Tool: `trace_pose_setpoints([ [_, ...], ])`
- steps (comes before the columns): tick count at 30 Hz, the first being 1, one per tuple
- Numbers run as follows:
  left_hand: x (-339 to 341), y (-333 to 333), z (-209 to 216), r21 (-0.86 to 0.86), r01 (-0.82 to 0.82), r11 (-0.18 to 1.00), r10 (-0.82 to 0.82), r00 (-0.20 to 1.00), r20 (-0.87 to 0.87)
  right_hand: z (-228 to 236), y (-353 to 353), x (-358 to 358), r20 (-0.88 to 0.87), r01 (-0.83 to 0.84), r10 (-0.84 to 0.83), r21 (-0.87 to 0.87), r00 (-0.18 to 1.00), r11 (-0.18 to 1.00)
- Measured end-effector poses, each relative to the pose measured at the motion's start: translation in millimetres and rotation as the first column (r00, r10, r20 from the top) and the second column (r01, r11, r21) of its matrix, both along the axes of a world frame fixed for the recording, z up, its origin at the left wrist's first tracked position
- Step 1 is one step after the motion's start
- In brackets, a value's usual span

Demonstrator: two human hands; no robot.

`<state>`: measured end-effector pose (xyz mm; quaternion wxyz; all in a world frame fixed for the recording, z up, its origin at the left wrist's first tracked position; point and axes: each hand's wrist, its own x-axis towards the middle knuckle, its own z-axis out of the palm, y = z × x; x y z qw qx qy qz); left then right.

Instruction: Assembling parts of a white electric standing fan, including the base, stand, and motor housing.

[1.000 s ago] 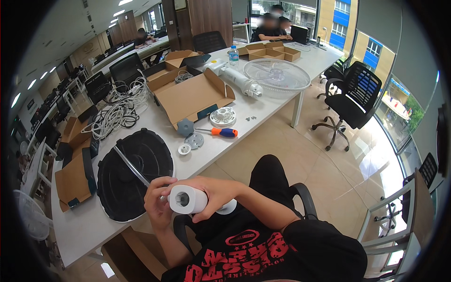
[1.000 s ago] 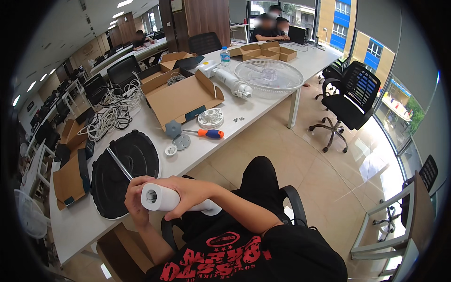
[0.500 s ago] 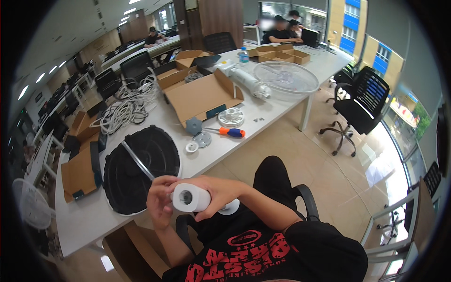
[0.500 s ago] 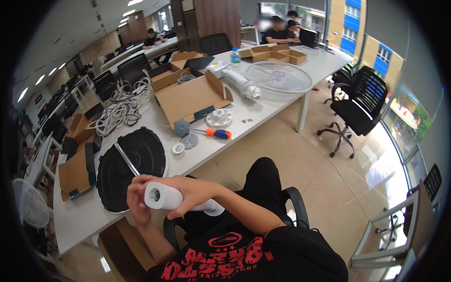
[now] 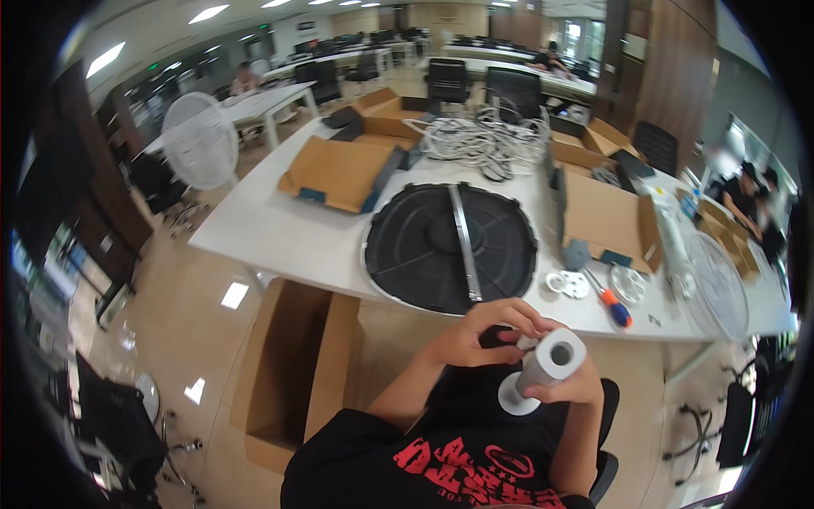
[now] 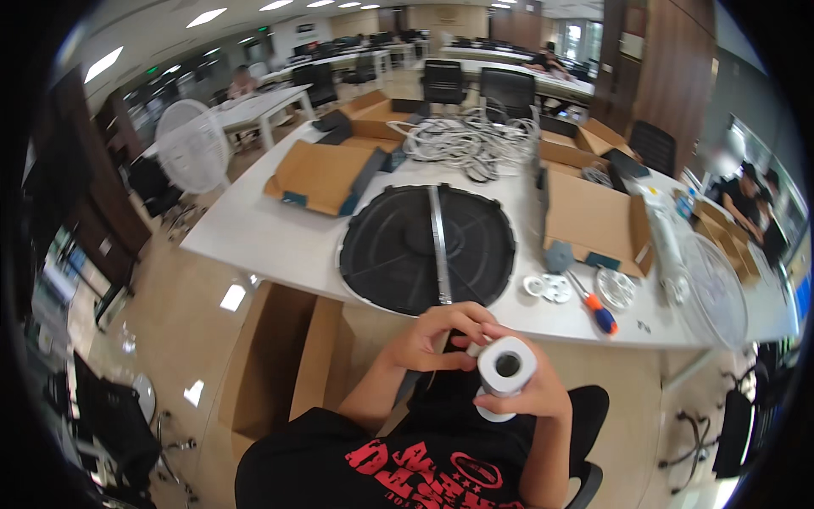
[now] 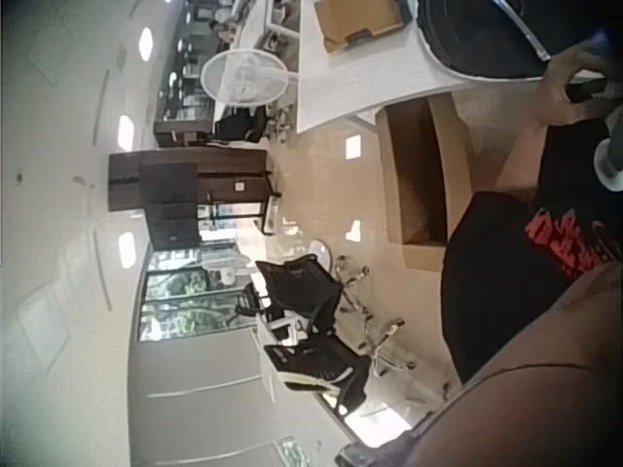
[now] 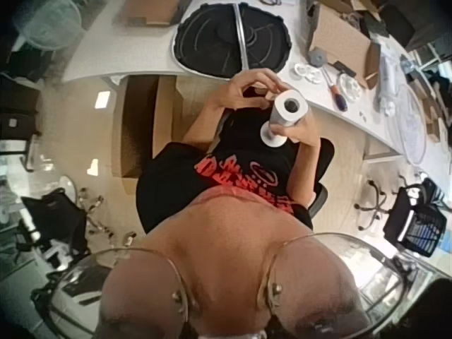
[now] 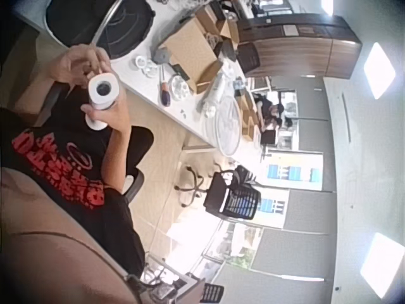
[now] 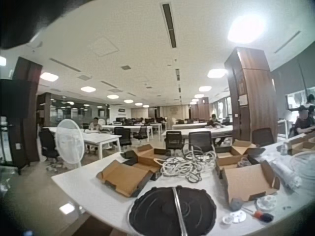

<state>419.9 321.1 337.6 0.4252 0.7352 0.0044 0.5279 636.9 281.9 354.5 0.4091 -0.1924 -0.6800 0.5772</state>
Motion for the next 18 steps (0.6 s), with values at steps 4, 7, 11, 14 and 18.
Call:
trace_pose_setpoints([
  [4, -5.9, -0.8, -2.6, -0.044, 0.01, 0.999, -0.011, 1.0, -0.008, 0.1, 3.8, -8.2, -0.089, -0.108, 0.106, -0.019, 0.99, 0.994],
  [7, -12.7, -7.2, -1.4, -0.035, -0.106, 0.994, 0.106, 0.994, -0.02, -3.4, 8.9, -12.4, -0.037, -0.113, 0.112, -0.021, 0.993, 0.993],
  [11, -22.6, -29.3, 4.0, -0.034, -0.265, 0.964, 0.258, 0.956, -0.14, -12.0, 13.0, -19.6, -0.004, -0.195, 0.195, 0.025, 0.981, 0.981],
  [14, -28.8, -46.8, 3.8, 0.045, -0.364, 0.93, 0.367, 0.924, -0.106, -13.7, 13.5, -26.4, -0.027, -0.31, 0.312, 0.063, 0.95, 0.949],
  [18, -33.6, -74.0, 2.6, -0.005, -0.388, 0.921, 0.388, 0.921, -0.04, -1.9, -7.1, -43.2, -0.139, -0.308, 0.3, -0.041, 0.944, 0.95],
])
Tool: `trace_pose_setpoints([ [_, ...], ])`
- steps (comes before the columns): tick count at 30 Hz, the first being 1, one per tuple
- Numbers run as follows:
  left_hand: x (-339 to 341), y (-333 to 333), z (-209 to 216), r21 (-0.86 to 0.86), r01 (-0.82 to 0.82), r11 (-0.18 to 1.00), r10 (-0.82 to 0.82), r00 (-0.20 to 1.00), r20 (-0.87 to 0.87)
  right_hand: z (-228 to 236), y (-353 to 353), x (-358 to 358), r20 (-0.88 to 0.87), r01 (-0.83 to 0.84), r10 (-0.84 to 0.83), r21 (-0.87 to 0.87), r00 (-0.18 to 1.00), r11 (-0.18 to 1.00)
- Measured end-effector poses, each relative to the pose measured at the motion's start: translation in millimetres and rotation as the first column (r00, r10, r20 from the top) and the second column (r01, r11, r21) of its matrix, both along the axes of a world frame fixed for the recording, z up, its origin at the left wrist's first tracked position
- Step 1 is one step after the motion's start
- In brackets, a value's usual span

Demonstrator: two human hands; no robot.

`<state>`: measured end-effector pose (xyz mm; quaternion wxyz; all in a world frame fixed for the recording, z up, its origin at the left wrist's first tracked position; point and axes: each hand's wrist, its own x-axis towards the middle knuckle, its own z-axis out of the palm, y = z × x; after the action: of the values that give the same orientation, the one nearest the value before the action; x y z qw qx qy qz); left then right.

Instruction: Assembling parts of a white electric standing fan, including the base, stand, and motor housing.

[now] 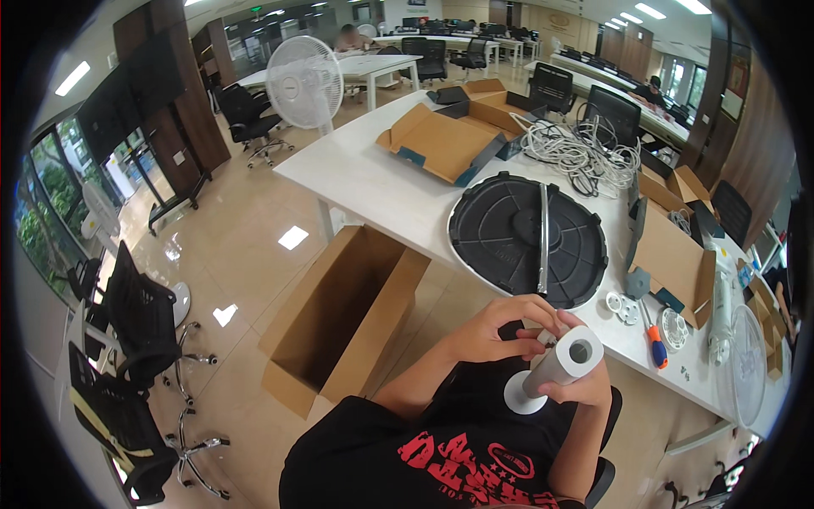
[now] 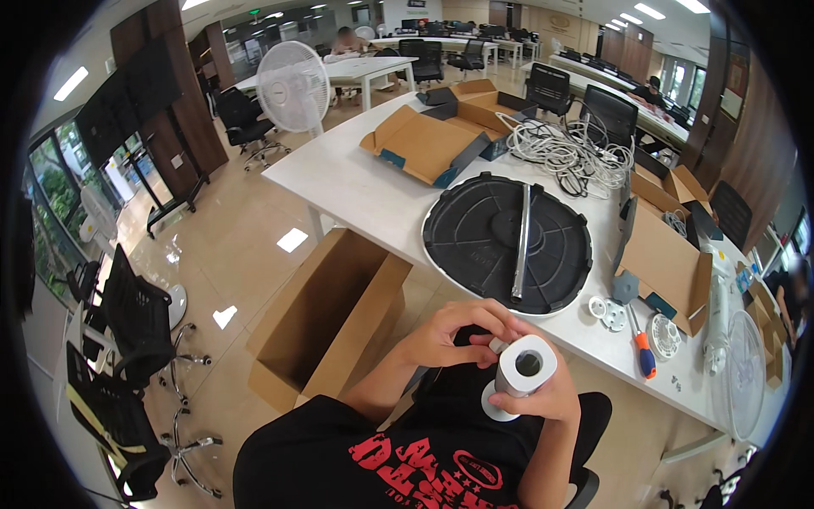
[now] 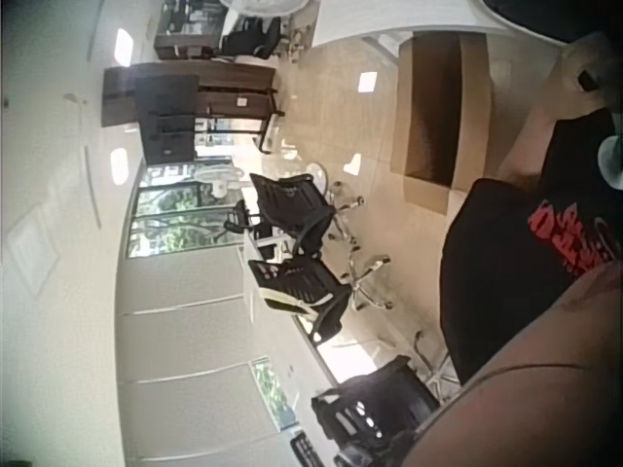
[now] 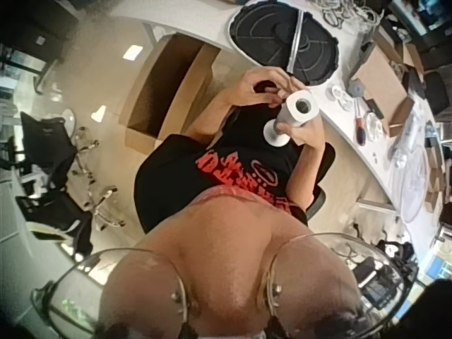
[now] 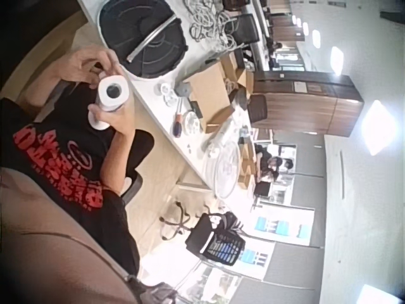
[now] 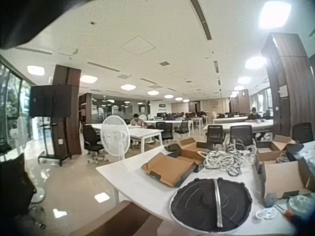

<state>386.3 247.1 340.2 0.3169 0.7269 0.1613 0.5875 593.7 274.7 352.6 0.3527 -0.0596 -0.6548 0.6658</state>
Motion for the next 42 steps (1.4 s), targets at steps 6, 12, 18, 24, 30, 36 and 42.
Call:
trace_pose_setpoints([
  [6, -3.1, -36.1, -4.1, -0.164, -0.28, 0.946, 0.291, 0.956, 0.044, -5.2, 4.0, -22.2, 0.023, 0.186, -0.194, 0.186, 0.981, 0.965],
  [12, -14.9, -71.2, 0.0, -0.092, -0.429, 0.899, 0.435, 0.899, 0.056, -8.9, -2.1, -59.1, -0.23, 0.383, -0.324, 0.299, 0.918, 0.874],
  [18, -8.4, -112.7, -9.1, -0.072, -0.52, 0.851, 0.525, 0.838, 0.147, -13.3, -24.2, -69.1, -0.179, 0.213, -0.198, 0.065, 0.964, 0.975],
  [24, -1.0, -144.0, -5.3, 0.029, -0.63, 0.776, 0.61, 0.762, 0.216, -10.2, -39.7, -97.7, -0.269, -0.116, 0.094, -0.069, 0.958, 0.991],
  [30, 1.4, -165.7, 2.0, 0.119, -0.82, 0.56, 0.808, 0.572, 0.14, -27.9, -44.1, -112.7, -0.192, -0.248, 0.224, -0.113, 0.955, 0.962],
  [36, 5.2, -178.7, 2.0, 0.298, -0.883, 0.362, 0.914, 0.399, 0.073, -29.1, -62.9, -117.7, -0.195, -0.3, 0.279, -0.087, 0.94, 0.95],
  [42, 4.1, -186.0, -4.8, 0.377, -0.89, 0.255, 0.952, 0.3, 0.064, -24.8, -69.3, -119.9, -0.215, -0.351, 0.341, -0.009, 0.915, 0.936],
])
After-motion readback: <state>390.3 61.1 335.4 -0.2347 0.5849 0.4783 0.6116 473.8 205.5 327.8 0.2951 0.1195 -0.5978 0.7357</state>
